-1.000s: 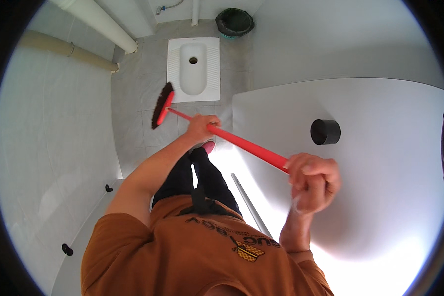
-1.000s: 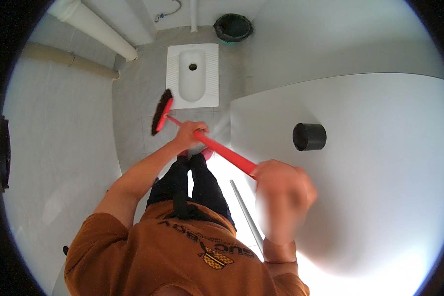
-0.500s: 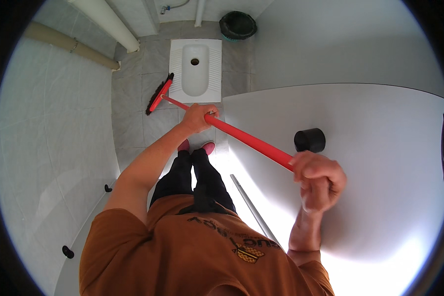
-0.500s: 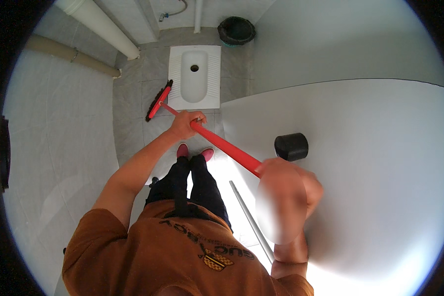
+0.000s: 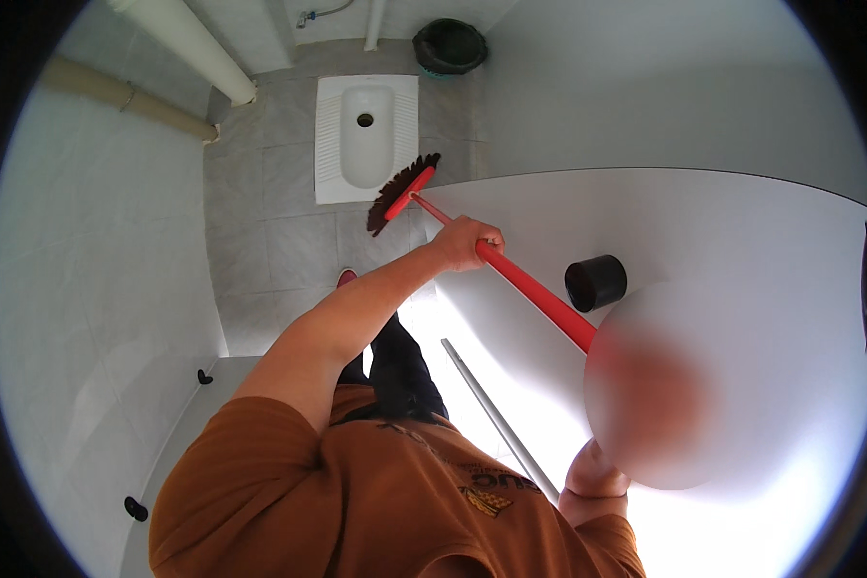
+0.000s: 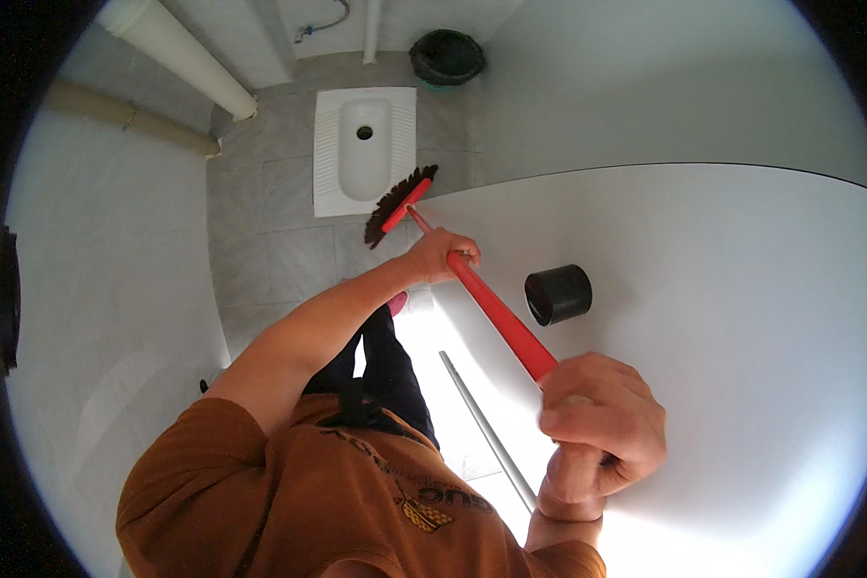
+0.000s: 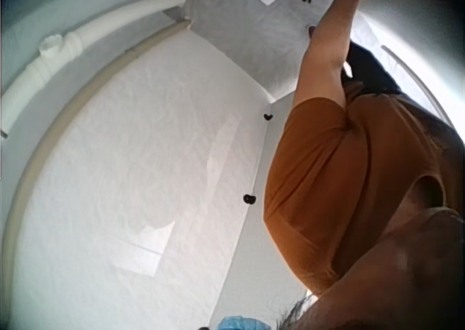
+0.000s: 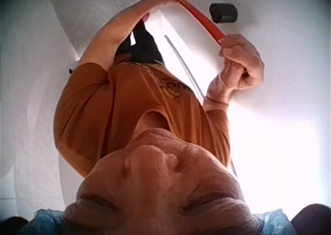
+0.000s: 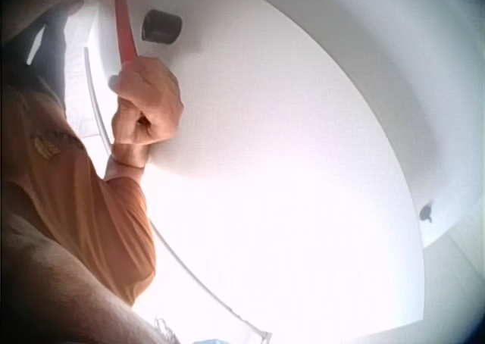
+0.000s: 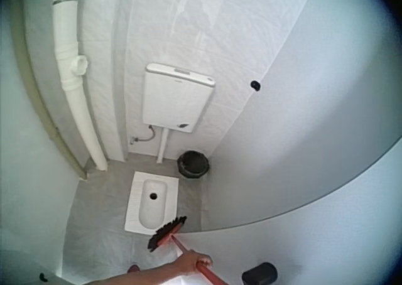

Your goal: The person sweeps the floor of a public restroom using a red broom. They clean the area around a squat toilet and the surrounding tiled floor, moving the broom back and forth to gather debris.

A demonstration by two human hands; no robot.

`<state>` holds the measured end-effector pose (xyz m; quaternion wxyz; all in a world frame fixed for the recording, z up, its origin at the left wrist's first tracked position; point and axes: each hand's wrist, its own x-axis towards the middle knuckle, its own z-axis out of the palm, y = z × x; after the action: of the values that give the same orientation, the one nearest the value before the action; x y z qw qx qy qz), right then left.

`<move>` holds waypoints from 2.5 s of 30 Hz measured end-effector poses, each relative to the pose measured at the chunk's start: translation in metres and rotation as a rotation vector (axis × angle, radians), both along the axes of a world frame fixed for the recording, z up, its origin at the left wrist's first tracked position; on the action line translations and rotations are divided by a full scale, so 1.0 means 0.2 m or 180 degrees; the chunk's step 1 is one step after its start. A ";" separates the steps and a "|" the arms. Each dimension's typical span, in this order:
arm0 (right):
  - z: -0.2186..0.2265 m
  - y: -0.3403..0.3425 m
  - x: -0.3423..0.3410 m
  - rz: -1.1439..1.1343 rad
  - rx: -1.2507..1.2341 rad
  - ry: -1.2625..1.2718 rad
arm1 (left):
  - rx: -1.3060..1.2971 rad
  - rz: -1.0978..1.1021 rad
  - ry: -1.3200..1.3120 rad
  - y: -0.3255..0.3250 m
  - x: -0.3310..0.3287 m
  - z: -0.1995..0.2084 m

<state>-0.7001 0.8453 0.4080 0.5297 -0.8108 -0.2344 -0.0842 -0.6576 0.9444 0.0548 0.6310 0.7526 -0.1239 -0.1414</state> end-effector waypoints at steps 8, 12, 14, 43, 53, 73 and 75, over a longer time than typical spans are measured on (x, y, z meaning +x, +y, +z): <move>-0.16 -0.21 0.06 0.0262 0.0946 0.0155 | 0.0429 -0.0383 -0.0021 -0.03 0.07 -0.09; -0.26 -0.27 -0.02 0.0107 0.0476 0.0144 | 0.0582 -0.0024 -0.0282 0.06 0.15 -0.20; -0.33 -0.24 0.00 0.0241 0.0324 0.0159 | 0.0754 0.0120 -0.0239 0.16 0.20 -0.29; -0.45 -0.13 0.06 -0.0128 -0.0359 -0.0029 | -0.0339 0.0809 -0.1290 0.06 0.31 -0.17; -0.13 -0.13 0.27 0.0006 0.0568 0.0341 | 0.0392 0.0440 -0.0362 0.15 0.21 0.20; 0.06 -0.11 0.12 0.0655 0.1205 -0.0218 | 0.0581 0.0233 -0.0663 0.27 0.11 0.50; 0.08 -0.07 0.10 0.0994 0.0929 -0.0468 | 0.0443 0.0402 -0.0968 0.24 0.12 0.47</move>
<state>-0.6808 0.8304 0.4236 0.6295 -0.6711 -0.3804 -0.0931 -0.6332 0.9921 0.1488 0.5590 0.8135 -0.1603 0.0058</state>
